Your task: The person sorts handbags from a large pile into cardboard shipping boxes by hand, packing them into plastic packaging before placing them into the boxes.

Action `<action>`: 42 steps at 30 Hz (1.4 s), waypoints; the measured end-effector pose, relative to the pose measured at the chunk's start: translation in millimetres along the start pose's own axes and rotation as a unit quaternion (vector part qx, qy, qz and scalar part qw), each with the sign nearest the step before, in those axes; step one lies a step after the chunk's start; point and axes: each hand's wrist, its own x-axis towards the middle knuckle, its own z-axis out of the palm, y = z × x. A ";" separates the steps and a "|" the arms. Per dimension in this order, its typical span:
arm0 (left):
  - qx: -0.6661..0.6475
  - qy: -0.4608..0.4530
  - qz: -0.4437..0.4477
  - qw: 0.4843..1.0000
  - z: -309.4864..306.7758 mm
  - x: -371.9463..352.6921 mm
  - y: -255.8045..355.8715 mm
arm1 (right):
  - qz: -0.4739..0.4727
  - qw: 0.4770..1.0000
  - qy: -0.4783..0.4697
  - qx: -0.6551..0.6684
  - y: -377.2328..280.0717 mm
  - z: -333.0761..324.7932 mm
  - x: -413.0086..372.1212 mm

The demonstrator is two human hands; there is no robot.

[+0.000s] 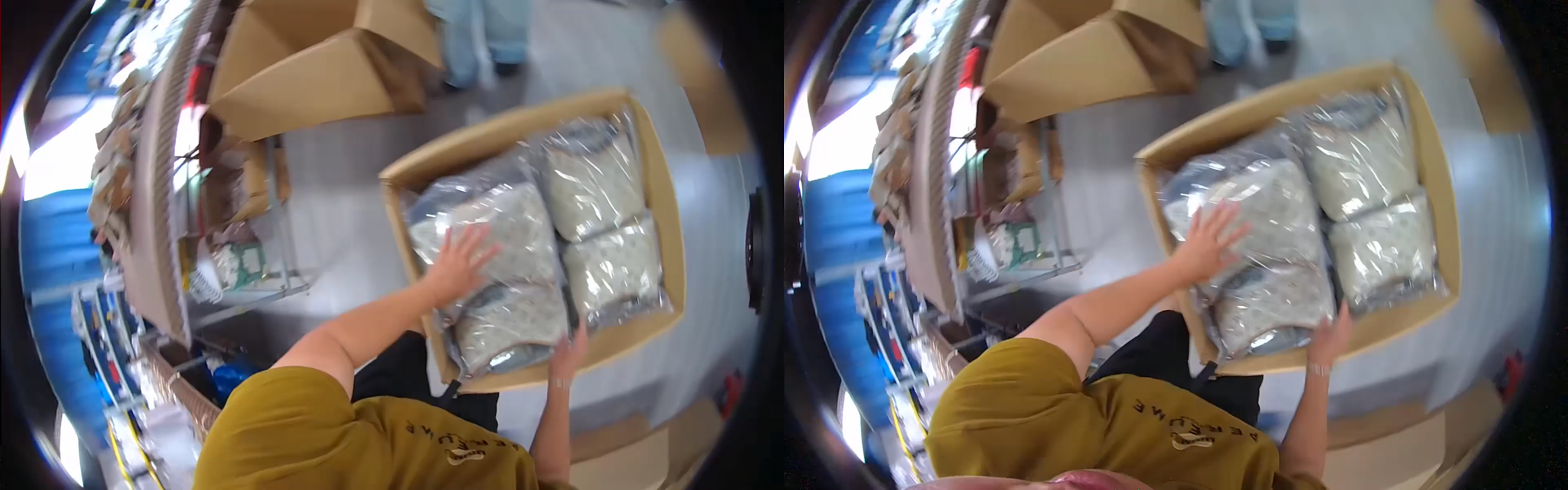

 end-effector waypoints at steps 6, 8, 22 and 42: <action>-0.055 -0.147 -0.072 0.985 -65.6 -208.9 -19.5 | 0.203 0.959 -0.142 -0.138 82.9 -54.8 -172.6; -0.041 -0.222 -0.114 0.967 -71.4 -283.8 -31.8 | 0.208 0.939 -0.223 -0.159 88.0 -52.2 -175.0; -0.351 -0.320 -0.369 0.799 12.1 -519.8 136.3 | -0.121 0.909 -0.369 -0.150 -1.5 -105.9 -53.4; -0.354 -0.089 -0.536 0.761 120.3 -702.8 117.5 | -0.296 0.851 -0.408 -0.144 -174.9 5.5 -142.5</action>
